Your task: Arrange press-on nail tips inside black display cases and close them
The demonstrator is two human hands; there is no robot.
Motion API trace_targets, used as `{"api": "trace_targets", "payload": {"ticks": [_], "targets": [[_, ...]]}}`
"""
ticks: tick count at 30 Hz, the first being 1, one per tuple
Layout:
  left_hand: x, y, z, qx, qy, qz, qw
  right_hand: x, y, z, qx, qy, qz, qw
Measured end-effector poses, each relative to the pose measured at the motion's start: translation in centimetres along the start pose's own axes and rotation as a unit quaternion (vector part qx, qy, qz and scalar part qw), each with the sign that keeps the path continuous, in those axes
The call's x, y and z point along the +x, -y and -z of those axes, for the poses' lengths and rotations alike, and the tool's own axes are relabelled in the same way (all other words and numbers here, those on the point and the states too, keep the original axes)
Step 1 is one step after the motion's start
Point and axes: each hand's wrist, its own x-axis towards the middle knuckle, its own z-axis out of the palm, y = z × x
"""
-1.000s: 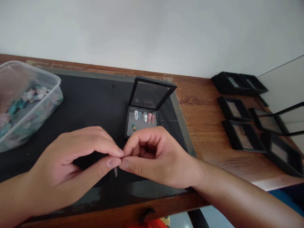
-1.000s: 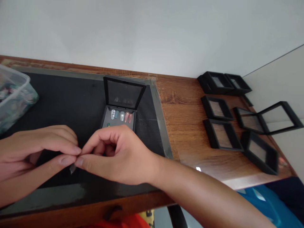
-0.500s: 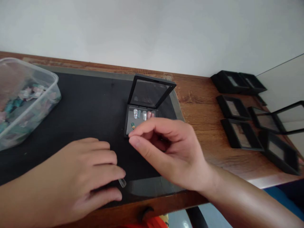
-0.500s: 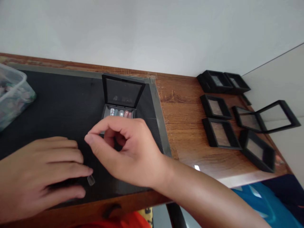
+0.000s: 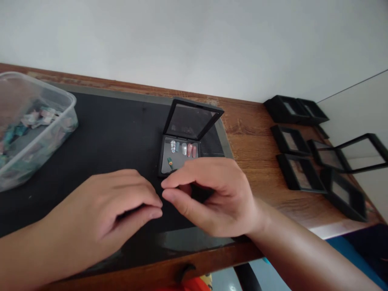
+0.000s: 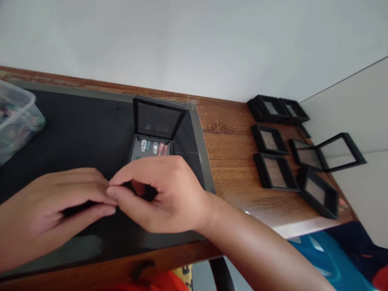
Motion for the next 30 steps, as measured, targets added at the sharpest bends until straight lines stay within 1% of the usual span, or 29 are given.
{"api": "trace_targets", "payload": {"ticks": [2, 5, 7, 10, 12, 14, 20, 24, 28, 30], "targets": [[0.2, 0.1, 0.3, -0.065, -0.034, 0.081, 0.994, -0.1, -0.3, 0.1, -0.019, 0.019, 0.047, 0.999], [0.3, 0.2, 0.3, -0.111, -0.087, 0.160, 0.977, -0.3, -0.7, 0.3, -0.069, 0.039, 0.070, 0.994], [0.3, 0.2, 0.2, -0.145, -0.094, 0.204, 0.964, -0.4, -0.9, 0.3, -0.101, 0.044, 0.072, 0.991], [0.2, 0.2, -0.2, -0.223, -0.073, 0.253, 0.938, -0.4, -1.0, 0.3, -0.116, 0.030, 0.071, 0.990], [0.2, 0.3, -0.3, -0.259, -0.066, 0.261, 0.928, -0.4, -1.0, 0.2, -0.120, 0.016, 0.072, 0.990], [0.2, 0.4, -0.4, -0.265, -0.065, 0.259, 0.926, -0.5, -1.0, 0.0, -0.124, 0.004, 0.073, 0.990], [0.1, 0.5, 0.0, -0.165, -0.097, 0.233, 0.953, -0.6, -1.3, -0.7, -0.111, -0.002, 0.062, 0.992], [0.2, 0.5, 0.0, -0.162, -0.100, 0.233, 0.954, -0.6, -1.3, -1.0, -0.098, -0.007, 0.052, 0.994], [0.1, 0.6, 0.0, -0.170, -0.090, 0.243, 0.951, -0.6, -1.4, -1.0, -0.095, -0.033, 0.039, 0.994], [0.0, 0.4, 0.0, -0.181, -0.086, 0.252, 0.947, -0.6, -1.5, -1.0, -0.088, -0.027, 0.043, 0.995]]}}
